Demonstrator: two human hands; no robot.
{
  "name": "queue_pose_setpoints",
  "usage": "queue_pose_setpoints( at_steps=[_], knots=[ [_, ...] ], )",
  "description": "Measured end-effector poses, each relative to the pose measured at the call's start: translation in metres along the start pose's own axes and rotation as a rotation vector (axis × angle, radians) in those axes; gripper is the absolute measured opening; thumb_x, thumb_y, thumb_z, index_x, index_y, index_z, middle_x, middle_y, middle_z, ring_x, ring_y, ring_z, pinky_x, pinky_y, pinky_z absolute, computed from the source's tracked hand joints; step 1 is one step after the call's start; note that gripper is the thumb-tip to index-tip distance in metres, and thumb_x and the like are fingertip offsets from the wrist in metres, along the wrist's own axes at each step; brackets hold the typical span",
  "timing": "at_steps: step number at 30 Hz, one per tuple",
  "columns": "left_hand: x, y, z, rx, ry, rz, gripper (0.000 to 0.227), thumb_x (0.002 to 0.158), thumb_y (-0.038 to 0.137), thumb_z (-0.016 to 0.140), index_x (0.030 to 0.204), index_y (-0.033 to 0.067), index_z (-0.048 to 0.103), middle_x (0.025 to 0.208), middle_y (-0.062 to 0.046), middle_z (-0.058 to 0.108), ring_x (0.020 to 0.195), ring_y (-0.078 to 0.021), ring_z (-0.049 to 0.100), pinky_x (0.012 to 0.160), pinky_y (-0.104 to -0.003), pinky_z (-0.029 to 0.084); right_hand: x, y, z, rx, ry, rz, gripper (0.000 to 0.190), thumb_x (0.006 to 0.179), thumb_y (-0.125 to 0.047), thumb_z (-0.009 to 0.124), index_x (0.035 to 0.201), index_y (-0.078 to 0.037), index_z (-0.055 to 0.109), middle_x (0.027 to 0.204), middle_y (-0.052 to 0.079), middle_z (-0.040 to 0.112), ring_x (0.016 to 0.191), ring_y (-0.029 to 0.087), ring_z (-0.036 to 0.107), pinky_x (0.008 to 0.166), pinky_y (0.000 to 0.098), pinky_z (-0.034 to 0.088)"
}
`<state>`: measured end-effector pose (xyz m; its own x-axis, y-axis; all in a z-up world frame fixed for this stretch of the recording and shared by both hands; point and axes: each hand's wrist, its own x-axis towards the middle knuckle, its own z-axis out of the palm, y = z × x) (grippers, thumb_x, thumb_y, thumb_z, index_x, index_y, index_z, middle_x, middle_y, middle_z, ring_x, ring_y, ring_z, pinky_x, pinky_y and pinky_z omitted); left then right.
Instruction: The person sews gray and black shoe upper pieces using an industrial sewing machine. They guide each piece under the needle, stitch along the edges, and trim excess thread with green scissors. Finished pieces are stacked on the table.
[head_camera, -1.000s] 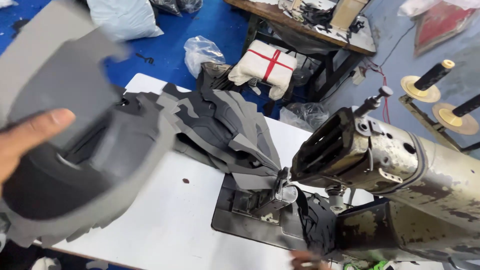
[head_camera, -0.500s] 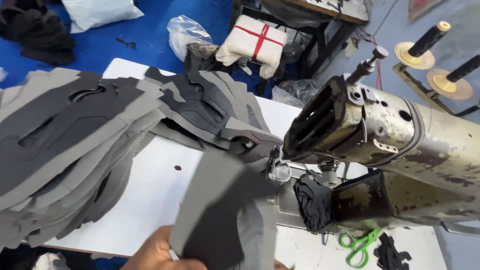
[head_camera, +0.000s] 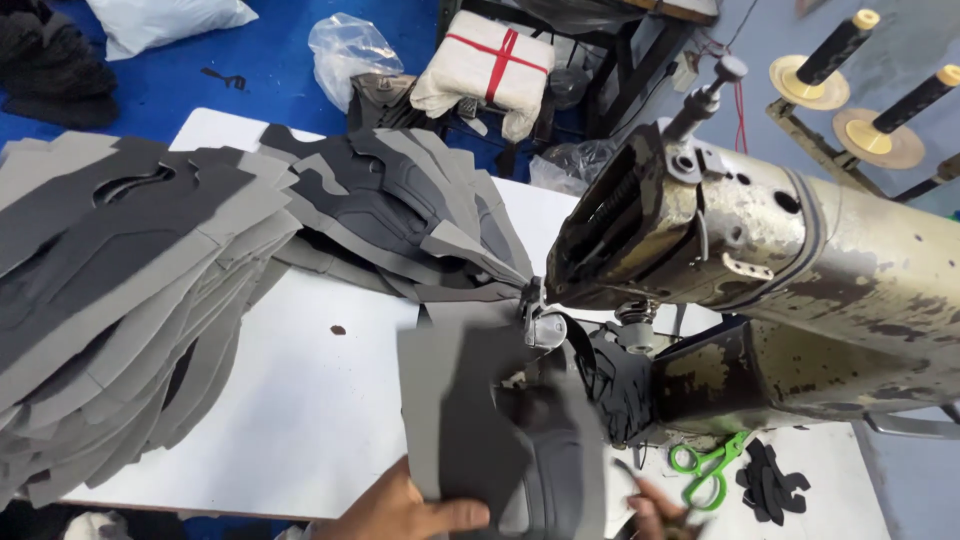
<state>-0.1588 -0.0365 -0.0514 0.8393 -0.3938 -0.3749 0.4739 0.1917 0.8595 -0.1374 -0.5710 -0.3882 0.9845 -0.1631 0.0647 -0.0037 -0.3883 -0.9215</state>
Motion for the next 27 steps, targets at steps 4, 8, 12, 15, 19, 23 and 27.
queue_pose_setpoints(
  at_steps=[4,8,12,15,19,23,27],
  knots=[
    [0.007,-0.019,0.002,-0.095,0.190,0.032,0.068,0.080,0.031,0.079,0.137,0.0026,0.055,0.123,-0.014,0.072,0.119,-0.0247,0.068,0.103,-0.040,0.054,0.030,-0.152,-0.014,0.023,0.054,0.039,0.053,0.095,-0.012,0.067,0.147,-0.007,0.057,0.102,0.020,0.077,0.080,0.022,0.072,0.066,0.0391,0.058],
    [0.004,-0.016,0.003,0.043,0.241,-0.042,0.055,0.086,0.034,0.075,0.126,-0.0016,0.063,0.111,-0.020,0.077,0.114,-0.0268,0.073,0.098,-0.039,0.056,0.029,-0.208,-0.006,0.037,-0.081,0.173,0.019,0.092,-0.004,0.072,0.107,0.007,0.073,0.085,0.023,0.077,0.052,0.019,0.063,0.047,0.0340,0.053],
    [-0.004,-0.014,0.007,0.053,0.234,-0.065,0.053,0.089,0.036,0.072,0.126,-0.0008,0.064,0.114,-0.015,0.077,0.115,-0.0235,0.071,0.099,-0.037,0.053,-0.002,-0.413,0.100,0.154,-0.095,0.133,0.036,0.082,0.001,0.073,0.117,-0.001,0.070,0.078,0.019,0.081,0.044,0.017,0.061,0.037,0.0298,0.046],
    [-0.011,-0.014,0.009,0.063,0.280,0.026,0.054,0.089,0.039,0.070,0.128,0.0022,0.064,0.115,-0.011,0.077,0.112,-0.0219,0.069,0.097,-0.036,0.051,-0.008,-0.461,0.144,0.234,-0.190,0.244,0.043,0.077,0.006,0.073,0.119,-0.002,0.070,0.082,0.016,0.079,0.050,0.013,0.059,0.037,0.0278,0.040],
    [-0.016,-0.023,0.006,-0.021,0.279,0.041,0.055,0.092,0.042,0.067,0.129,0.0017,0.063,0.115,-0.011,0.075,0.110,-0.0201,0.068,0.095,-0.035,0.052,-0.010,-0.469,0.174,0.227,-0.358,0.213,0.045,0.077,0.005,0.077,0.121,-0.001,0.068,0.082,0.009,0.073,0.052,0.010,0.058,0.040,0.0260,0.043],
    [-0.017,-0.026,0.006,-0.022,0.293,0.099,0.056,0.092,0.042,0.067,0.130,0.0013,0.062,0.115,-0.010,0.073,0.108,-0.0187,0.066,0.094,-0.034,0.052,-0.008,-0.470,0.183,0.195,-0.460,0.206,0.045,0.079,0.003,0.078,0.123,0.000,0.066,0.080,0.008,0.070,0.050,0.009,0.056,0.041,0.0256,0.044],
    [-0.020,-0.022,0.007,0.004,0.288,0.133,0.058,0.088,0.040,0.073,0.129,0.0008,0.062,0.114,-0.010,0.074,0.108,-0.0177,0.067,0.094,-0.034,0.052,-0.009,-0.474,0.183,0.186,-0.461,0.195,0.046,0.079,0.003,0.078,0.123,0.000,0.065,0.081,0.007,0.070,0.051,0.008,0.056,0.041,0.0256,0.044]
  ],
)
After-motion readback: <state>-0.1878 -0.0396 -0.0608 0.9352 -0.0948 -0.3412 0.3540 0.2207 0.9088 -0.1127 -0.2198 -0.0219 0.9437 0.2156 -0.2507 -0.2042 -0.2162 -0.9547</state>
